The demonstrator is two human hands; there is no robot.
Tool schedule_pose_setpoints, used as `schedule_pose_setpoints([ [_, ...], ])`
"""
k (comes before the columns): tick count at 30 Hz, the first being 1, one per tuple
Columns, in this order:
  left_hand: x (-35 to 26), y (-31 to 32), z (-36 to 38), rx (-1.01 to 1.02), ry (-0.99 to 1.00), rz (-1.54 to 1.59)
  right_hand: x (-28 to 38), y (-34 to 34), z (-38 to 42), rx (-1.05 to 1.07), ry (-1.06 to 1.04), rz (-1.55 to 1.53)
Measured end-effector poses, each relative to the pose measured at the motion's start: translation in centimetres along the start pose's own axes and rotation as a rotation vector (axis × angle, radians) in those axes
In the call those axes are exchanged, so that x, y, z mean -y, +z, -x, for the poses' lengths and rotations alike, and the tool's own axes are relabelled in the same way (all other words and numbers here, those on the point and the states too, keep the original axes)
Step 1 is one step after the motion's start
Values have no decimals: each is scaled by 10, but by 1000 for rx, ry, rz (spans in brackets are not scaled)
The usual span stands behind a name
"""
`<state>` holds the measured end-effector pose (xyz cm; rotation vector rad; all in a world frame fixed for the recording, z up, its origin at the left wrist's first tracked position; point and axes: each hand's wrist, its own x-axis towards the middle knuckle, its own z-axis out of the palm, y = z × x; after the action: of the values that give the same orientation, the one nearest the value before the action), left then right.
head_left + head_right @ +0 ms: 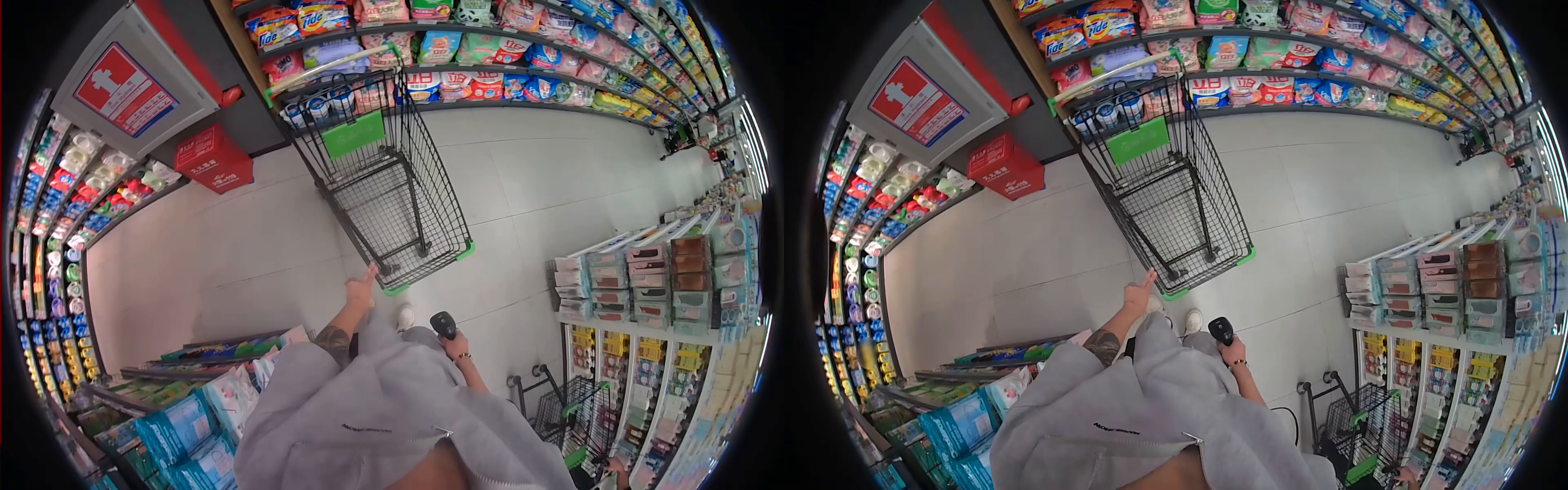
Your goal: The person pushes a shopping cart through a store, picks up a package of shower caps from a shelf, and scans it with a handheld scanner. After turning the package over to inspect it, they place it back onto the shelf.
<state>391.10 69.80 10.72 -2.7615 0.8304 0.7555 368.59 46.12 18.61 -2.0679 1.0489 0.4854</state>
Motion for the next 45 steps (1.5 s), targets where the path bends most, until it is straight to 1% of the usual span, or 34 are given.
schedule_pose_setpoints([
  [1, 10, -1, 7, -46, -23, -48, 2, 1, -2, 8, -10, 14],
  [2, 19, 0, 12, -38, -31, -44, 5, 1, -3, 15, -20, 20],
  [4, 37, 3, 18, 60, -145, -13, 10, 1, -5, 35, -34, 38],
  [5, 46, 2, 21, 66, -151, -8, 10, 2, -7, 45, -47, 50],
  [7, 65, -1, 26, 45, -261, 56, 11, 5, -12, 55, -68, 58],
  [8, 73, 0, 28, 50, -267, 62, 11, 7, -15, 59, -91, 58],
  [10, 86, 5, 35, -41, -370, 19, 12, 9, -20, 73, -98, 69],
  [11, 90, 9, 40, -34, -379, 24, 13, 11, -22, 81, -106, 72],
  [13, 97, 14, 46, -96, -310, 236, 16, 12, -27, 107, -114, 104],
  [14, 97, 16, 48, -94, -317, 239, 17, 13, -29, 125, -116, 131],
  [16, 87, 24, 56, -107, -277, 390, 20, 15, -31, 125, -116, 136],
  [17, 81, 33, 57, -105, -283, 398, 23, 15, -33, 120, -114, 135],
  [19, 70, 43, 59, -232, -292, 490, 29, 17, -37, 124, -123, 150],
  [20, 66, 44, 60, -228, -301, 500, 31, 19, -39, 123, -130, 155],
  [22, 59, 39, 60, -180, -320, 680, 38, 20, -43, 136, -139, 187],
  [23, 57, 35, 60, -177, -330, 690, 41, 20, -45, 142, -143, 207],
  [26, 54, 29, 61, -131, -401, 771, 49, 21, -50, 155, -168, 222],
  [28, 52, 31, 64, -163, -489, 763, 55, 23, -54, 160, -150, 256],
  [29, 55, 34, 63, -164, -496, 775, 57, 23, -59, 157, -131, 278],
  [31, 64, 44, 63, -175, -598, 1015, 63, 21, -65, 154, -151, 293],
  [32, 64, 53, 64, -174, -605, 1026, 67, 20, -65, 151, -165, 295],
  [34, 68, 65, 71, -351, -702, 767, 77, 18, -71, 159, -180, 328],
  [37, 86, 65, 78, -302, -750, 788, 95, 17, -80, 138, -229, 343],
  [41, 101, 68, 87, -267, -715, 779, 112, 14, -95, 57, -316, 377],
  [45, 106, 66, 92, -277, -707, 790, 140, 8, -107, 64, -294, 316],
])
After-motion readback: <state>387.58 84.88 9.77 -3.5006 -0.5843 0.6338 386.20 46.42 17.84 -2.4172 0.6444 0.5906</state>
